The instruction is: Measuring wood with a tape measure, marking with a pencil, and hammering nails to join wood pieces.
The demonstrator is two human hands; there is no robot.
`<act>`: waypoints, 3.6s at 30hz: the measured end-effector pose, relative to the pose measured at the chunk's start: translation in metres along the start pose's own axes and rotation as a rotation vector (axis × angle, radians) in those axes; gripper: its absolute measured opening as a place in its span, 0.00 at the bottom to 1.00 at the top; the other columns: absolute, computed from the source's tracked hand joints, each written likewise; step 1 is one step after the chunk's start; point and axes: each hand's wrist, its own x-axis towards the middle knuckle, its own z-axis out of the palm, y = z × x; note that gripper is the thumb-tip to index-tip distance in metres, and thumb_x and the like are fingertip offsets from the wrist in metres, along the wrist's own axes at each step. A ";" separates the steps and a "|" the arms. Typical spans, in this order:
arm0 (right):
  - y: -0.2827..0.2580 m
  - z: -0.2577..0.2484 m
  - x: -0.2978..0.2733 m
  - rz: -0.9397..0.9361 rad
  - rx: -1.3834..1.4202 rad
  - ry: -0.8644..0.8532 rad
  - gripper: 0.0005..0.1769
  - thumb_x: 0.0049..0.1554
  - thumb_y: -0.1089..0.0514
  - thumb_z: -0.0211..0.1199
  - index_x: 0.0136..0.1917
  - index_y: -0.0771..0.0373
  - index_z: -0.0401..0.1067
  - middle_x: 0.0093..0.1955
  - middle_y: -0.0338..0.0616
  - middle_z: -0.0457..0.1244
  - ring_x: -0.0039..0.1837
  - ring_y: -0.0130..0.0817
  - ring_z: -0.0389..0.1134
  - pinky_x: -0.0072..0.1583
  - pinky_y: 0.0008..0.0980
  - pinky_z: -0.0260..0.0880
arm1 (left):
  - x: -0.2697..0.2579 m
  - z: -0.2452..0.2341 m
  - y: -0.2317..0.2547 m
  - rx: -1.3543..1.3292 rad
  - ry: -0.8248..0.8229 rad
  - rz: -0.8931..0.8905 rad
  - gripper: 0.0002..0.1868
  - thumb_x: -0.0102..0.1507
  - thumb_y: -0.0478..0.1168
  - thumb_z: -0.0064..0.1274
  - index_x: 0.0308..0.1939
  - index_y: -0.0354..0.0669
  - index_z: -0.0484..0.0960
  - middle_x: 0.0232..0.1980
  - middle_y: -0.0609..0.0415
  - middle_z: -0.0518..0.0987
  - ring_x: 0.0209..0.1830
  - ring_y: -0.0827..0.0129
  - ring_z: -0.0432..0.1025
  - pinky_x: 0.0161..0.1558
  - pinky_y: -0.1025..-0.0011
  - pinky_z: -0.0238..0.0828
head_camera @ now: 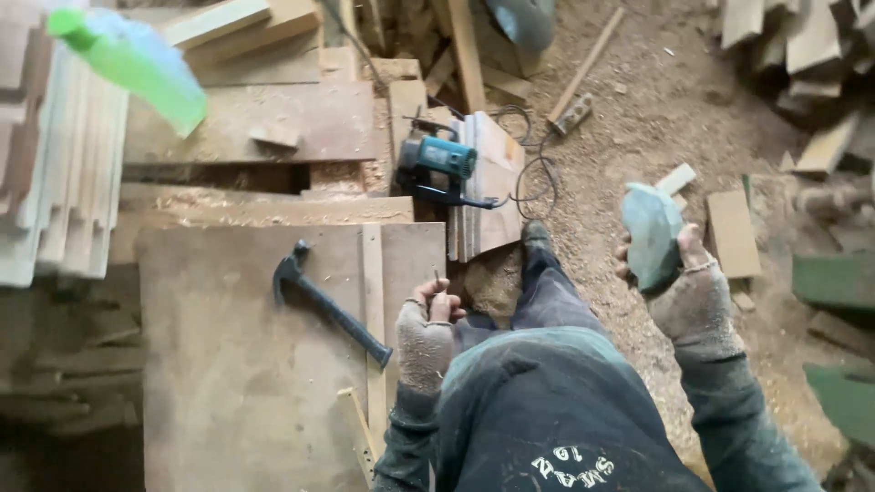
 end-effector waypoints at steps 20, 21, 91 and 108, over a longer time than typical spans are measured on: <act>0.335 0.265 0.330 -0.776 -1.771 -0.956 0.34 0.58 0.38 0.64 0.72 0.57 0.71 0.58 0.63 0.69 0.56 0.66 0.69 0.57 0.55 0.67 | -0.229 -0.021 -0.337 0.302 0.677 -1.016 0.24 0.53 0.53 0.48 0.49 0.63 0.92 0.39 0.63 0.90 0.46 0.65 0.82 0.54 0.70 0.75; 0.347 0.276 0.351 -0.764 -1.753 -1.043 0.34 0.58 0.38 0.64 0.72 0.57 0.71 0.58 0.63 0.69 0.56 0.66 0.69 0.57 0.55 0.67 | -0.232 -0.012 -0.294 0.269 0.714 -1.074 0.24 0.53 0.53 0.48 0.49 0.63 0.92 0.39 0.63 0.90 0.46 0.65 0.82 0.54 0.70 0.75; 0.475 0.231 -0.083 -0.828 -1.404 -2.112 0.07 0.59 0.61 0.60 0.46 0.64 0.78 0.42 0.54 0.67 0.41 0.51 0.67 0.38 0.49 0.70 | -0.198 0.121 -0.361 -1.080 1.734 -0.694 0.11 0.65 0.38 0.50 0.48 0.36 0.83 0.45 0.40 0.85 0.41 0.52 0.85 0.45 0.67 0.85; 0.298 0.089 -0.034 -0.654 -1.326 -1.818 0.21 0.65 0.61 0.62 0.69 0.72 0.67 0.60 0.57 0.70 0.55 0.43 0.75 0.53 0.38 0.78 | -0.184 -0.111 -0.353 -0.166 1.600 0.012 0.07 0.71 0.38 0.51 0.48 0.46 0.84 0.46 0.54 0.86 0.48 0.66 0.83 0.52 0.72 0.83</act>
